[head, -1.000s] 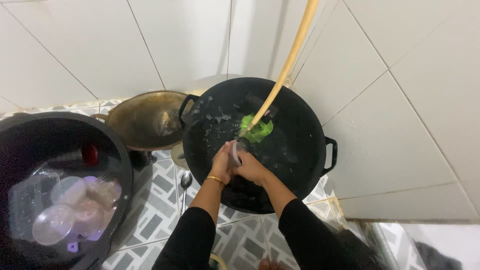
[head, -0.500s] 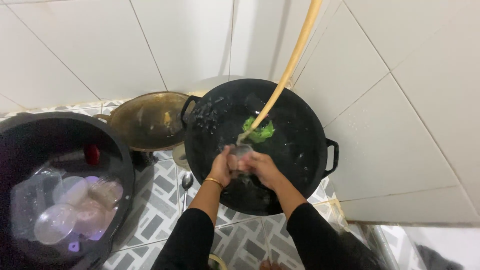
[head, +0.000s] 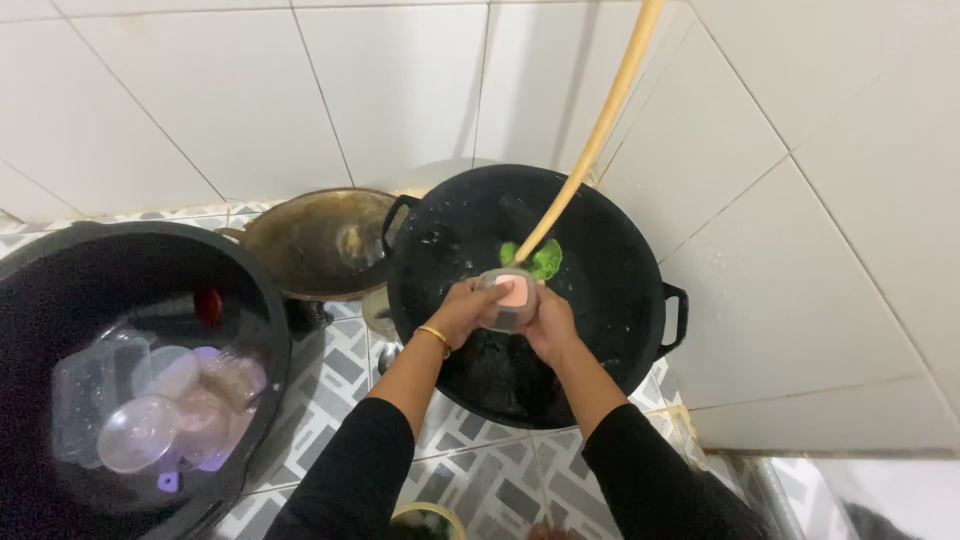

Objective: Washing and rinsing various dishes, containers, and utensils in basins on the floor.

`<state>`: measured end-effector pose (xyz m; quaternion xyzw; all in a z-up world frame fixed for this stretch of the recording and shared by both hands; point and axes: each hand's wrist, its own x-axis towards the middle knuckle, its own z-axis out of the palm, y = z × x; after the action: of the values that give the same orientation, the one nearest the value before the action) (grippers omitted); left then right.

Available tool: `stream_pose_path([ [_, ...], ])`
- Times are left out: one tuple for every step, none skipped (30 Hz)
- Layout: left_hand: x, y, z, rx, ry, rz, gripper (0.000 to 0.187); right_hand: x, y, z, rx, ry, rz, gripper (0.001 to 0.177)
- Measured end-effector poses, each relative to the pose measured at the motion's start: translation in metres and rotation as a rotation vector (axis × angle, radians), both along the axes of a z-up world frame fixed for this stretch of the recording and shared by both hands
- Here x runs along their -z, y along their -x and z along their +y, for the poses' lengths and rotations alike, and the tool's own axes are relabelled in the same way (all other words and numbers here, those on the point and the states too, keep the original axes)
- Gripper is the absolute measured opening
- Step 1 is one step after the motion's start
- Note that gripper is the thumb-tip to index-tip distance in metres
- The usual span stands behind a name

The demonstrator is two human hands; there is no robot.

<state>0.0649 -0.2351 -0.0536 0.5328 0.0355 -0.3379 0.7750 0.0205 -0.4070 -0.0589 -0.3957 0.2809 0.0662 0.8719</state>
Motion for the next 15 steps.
stream_pose_path([
  [-0.018,0.000,0.003,0.004,0.015,-0.039,0.048,-0.007,-0.004,0.002,-0.006,0.006,-0.028,0.042],
  [-0.029,0.001,0.005,0.000,0.016,-0.042,0.048,-0.011,-0.006,0.003,-0.010,0.008,-0.031,0.042],
  [-0.039,0.003,0.008,-0.021,-0.004,-0.041,0.051,-0.016,-0.007,0.004,-0.012,0.011,-0.066,0.042],
  [-0.050,0.005,0.010,-0.044,-0.023,-0.042,0.055,-0.020,-0.010,0.005,-0.016,0.015,-0.102,0.041],
  [-0.054,0.005,0.013,-0.049,-0.020,-0.047,0.055,-0.021,-0.011,0.007,-0.021,0.018,-0.107,0.041],
  [-0.058,0.005,0.017,-0.058,-0.032,-0.063,0.059,-0.023,-0.012,0.009,-0.024,0.022,-0.126,0.041],
  [-0.062,0.005,0.021,-0.068,-0.044,-0.079,0.062,-0.024,-0.014,0.012,-0.026,0.027,-0.144,0.041],
  [-0.059,0.005,0.022,-0.077,-0.042,-0.082,0.062,-0.029,-0.015,0.016,-0.035,0.028,-0.147,0.041],
  [-0.057,0.003,0.023,-0.119,-0.103,-0.099,0.069,-0.033,-0.015,0.020,-0.033,0.048,-0.144,0.041],
  [-0.054,0.001,0.027,-0.164,-0.165,-0.116,0.076,-0.038,-0.017,0.027,-0.035,0.067,-0.143,0.040],
  [-0.057,0.003,0.030,-0.177,-0.165,-0.119,0.076,-0.037,-0.022,0.029,-0.047,0.067,-0.147,0.040],
  [-0.059,0.004,0.033,-0.266,-0.230,-0.198,0.081,-0.036,-0.028,0.033,-0.076,0.035,-0.184,0.041],
  [-0.062,0.004,0.037,-0.355,-0.296,-0.277,0.086,-0.035,-0.034,0.037,-0.105,0.002,-0.220,0.042],
  [-0.050,-0.008,0.044,-0.369,-0.297,-0.279,0.086,-0.007,-0.056,0.034,-0.118,0.001,-0.224,0.042],
  [-0.038,-0.020,0.051,-0.428,-0.303,-0.269,0.080,0.020,-0.078,0.032,-0.236,0.272,-0.234,0.045],
])
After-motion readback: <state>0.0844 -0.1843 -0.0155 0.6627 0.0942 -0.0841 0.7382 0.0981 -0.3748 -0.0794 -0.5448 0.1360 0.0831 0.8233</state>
